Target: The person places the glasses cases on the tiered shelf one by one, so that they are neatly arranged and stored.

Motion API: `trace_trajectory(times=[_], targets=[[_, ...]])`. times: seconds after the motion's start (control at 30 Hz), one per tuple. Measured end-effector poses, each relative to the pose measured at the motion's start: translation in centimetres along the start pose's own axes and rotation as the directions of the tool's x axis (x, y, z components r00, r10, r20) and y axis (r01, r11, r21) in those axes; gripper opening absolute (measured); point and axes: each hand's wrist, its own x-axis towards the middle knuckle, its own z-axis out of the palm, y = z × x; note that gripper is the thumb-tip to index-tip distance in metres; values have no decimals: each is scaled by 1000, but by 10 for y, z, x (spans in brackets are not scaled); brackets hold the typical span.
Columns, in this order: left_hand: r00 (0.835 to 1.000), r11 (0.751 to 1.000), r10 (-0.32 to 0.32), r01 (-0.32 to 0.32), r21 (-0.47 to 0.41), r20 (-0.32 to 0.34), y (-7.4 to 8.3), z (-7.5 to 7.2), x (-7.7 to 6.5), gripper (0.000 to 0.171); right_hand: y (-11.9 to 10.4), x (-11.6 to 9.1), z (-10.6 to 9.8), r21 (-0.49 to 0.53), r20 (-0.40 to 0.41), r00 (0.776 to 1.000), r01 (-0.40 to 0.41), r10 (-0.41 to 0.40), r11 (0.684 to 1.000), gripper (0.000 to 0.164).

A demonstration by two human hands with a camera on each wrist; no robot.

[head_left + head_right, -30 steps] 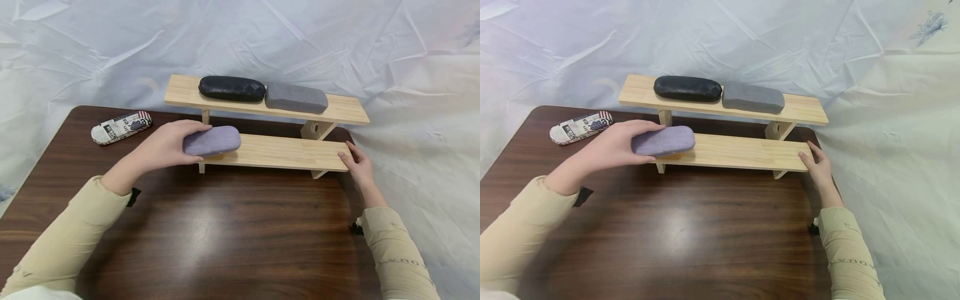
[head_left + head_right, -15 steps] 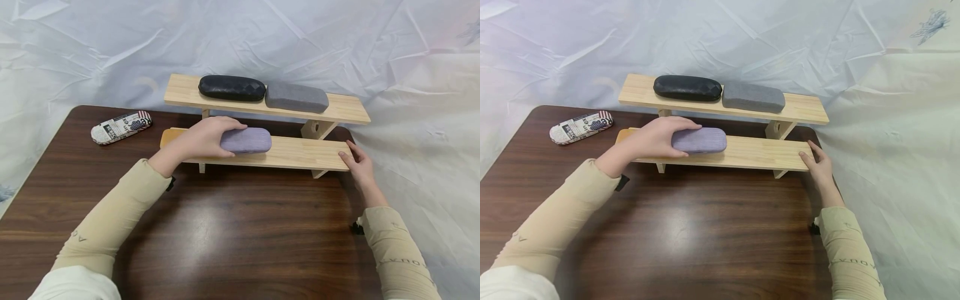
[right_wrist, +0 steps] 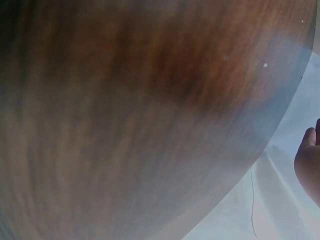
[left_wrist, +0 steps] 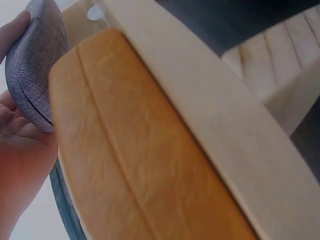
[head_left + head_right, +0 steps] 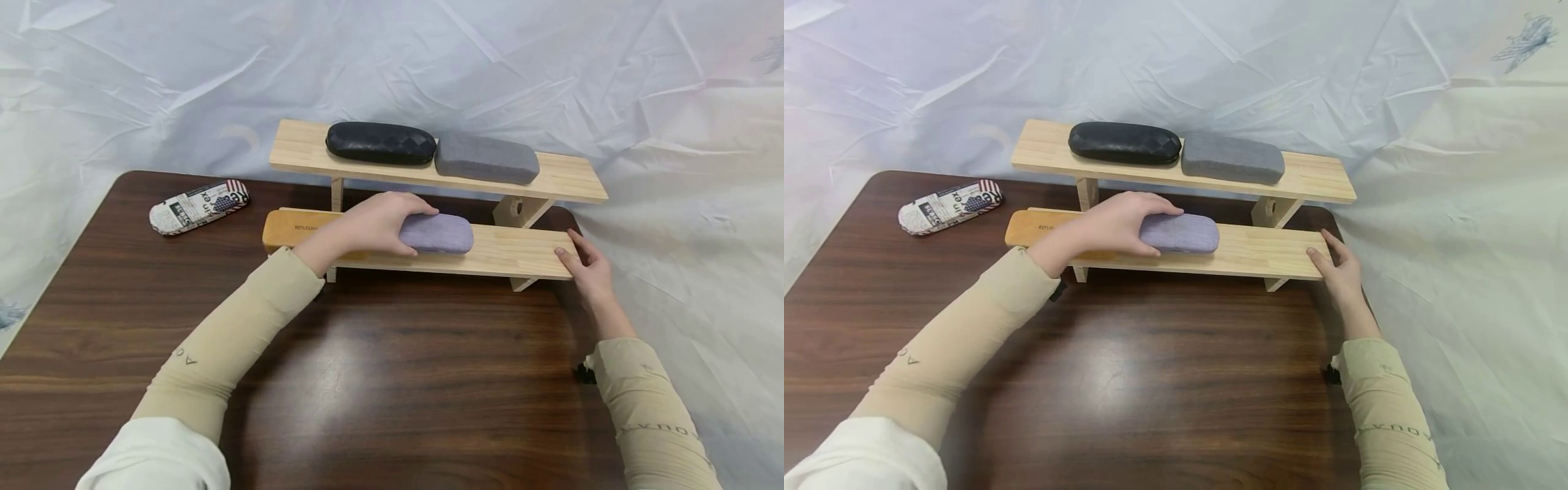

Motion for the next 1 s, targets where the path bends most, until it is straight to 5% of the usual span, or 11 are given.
trace_trajectory(times=[0.6, 1.0], targets=[[997, 1000, -19, 18, 24, 77, -9, 19, 14, 73, -1, -1, 1, -46, -8, 1000, 12, -12, 999, 64], [995, 999, -36, 35, 10, 92, -11, 20, 12, 77, 8, 6, 0, 46, -8, 1000, -4, 4, 999, 65]])
